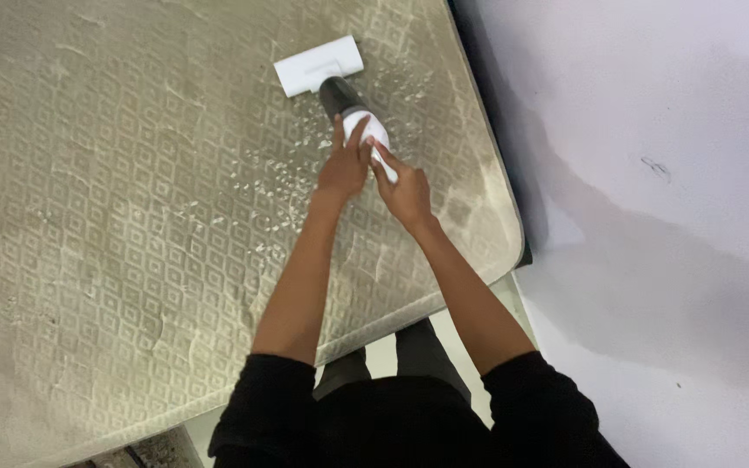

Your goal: The person cleans a mattress by moving a handheld vacuum cleaner across its surface.

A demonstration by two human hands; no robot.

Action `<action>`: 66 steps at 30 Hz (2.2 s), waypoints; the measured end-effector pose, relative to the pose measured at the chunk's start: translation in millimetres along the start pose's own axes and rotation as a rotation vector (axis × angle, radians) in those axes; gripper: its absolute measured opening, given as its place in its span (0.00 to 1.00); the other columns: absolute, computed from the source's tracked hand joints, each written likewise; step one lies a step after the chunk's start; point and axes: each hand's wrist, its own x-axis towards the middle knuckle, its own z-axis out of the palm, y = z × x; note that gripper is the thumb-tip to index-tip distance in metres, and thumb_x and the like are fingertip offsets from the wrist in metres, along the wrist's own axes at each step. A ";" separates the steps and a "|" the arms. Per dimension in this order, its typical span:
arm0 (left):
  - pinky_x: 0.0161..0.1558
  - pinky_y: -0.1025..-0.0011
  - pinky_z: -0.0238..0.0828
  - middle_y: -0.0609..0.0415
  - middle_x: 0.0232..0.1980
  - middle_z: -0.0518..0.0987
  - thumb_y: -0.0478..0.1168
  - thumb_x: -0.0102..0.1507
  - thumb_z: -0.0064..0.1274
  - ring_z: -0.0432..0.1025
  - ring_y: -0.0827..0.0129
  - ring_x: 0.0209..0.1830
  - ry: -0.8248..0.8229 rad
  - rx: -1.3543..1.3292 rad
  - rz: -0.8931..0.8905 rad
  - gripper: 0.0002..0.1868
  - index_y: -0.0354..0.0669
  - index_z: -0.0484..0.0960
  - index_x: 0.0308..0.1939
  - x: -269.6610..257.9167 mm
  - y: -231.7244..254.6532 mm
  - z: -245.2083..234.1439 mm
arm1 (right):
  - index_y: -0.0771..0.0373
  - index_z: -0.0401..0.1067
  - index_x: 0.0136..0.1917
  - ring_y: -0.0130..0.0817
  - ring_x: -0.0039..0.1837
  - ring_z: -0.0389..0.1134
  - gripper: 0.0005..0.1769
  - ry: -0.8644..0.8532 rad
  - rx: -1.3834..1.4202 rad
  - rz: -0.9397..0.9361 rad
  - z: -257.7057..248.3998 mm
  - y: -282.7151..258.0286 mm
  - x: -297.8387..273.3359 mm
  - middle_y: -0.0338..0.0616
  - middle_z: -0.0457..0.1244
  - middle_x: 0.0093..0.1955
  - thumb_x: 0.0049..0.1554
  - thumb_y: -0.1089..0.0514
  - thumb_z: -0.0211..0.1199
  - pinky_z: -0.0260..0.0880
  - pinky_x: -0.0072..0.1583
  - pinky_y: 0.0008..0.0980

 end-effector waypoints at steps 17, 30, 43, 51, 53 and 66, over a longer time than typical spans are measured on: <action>0.54 0.46 0.73 0.29 0.81 0.47 0.54 0.71 0.38 0.67 0.30 0.64 -0.103 -0.126 -0.077 0.26 0.63 0.63 0.73 -146.8 59.4 13.8 | 0.50 0.71 0.72 0.37 0.61 0.73 0.25 -0.086 0.234 0.153 -38.3 5.0 -139.4 0.59 0.70 0.59 0.63 0.49 0.63 0.72 0.56 0.33; 0.45 0.44 0.76 0.33 0.83 0.45 0.55 0.72 0.38 0.73 0.29 0.57 -0.041 -0.073 -0.044 0.26 0.67 0.61 0.75 -107.3 26.0 18.5 | 0.54 0.74 0.69 0.44 0.60 0.74 0.20 0.020 0.159 0.007 -11.2 9.1 -100.4 0.62 0.69 0.59 0.66 0.49 0.63 0.73 0.56 0.35; 0.59 0.46 0.71 0.27 0.80 0.50 0.58 0.74 0.39 0.64 0.28 0.69 0.058 -0.102 0.103 0.26 0.65 0.64 0.75 -35.1 -11.5 9.7 | 0.52 0.73 0.69 0.51 0.62 0.72 0.23 -0.006 0.113 -0.002 -9.9 -10.8 -39.2 0.61 0.68 0.61 0.63 0.48 0.63 0.72 0.60 0.38; 0.58 0.46 0.71 0.26 0.79 0.50 0.58 0.72 0.42 0.64 0.25 0.67 -0.009 -0.101 0.138 0.28 0.60 0.65 0.75 -126.0 25.0 32.1 | 0.54 0.73 0.69 0.48 0.64 0.73 0.22 -0.008 0.163 0.076 -41.4 -3.3 -129.9 0.61 0.68 0.61 0.63 0.49 0.63 0.72 0.61 0.35; 0.60 0.47 0.72 0.24 0.77 0.52 0.58 0.76 0.43 0.64 0.22 0.69 0.061 -0.107 0.264 0.27 0.58 0.66 0.77 -152.4 34.9 33.7 | 0.54 0.73 0.69 0.47 0.64 0.73 0.22 -0.027 0.171 0.135 -47.3 -2.5 -155.2 0.60 0.69 0.60 0.63 0.49 0.63 0.72 0.61 0.35; 0.51 0.49 0.75 0.34 0.82 0.46 0.59 0.70 0.39 0.78 0.40 0.50 -0.158 -0.169 0.019 0.29 0.65 0.63 0.75 -198.1 38.1 33.7 | 0.50 0.75 0.69 0.52 0.49 0.75 0.23 -0.020 0.070 0.214 -38.3 -8.3 -202.2 0.65 0.70 0.49 0.62 0.47 0.64 0.73 0.48 0.38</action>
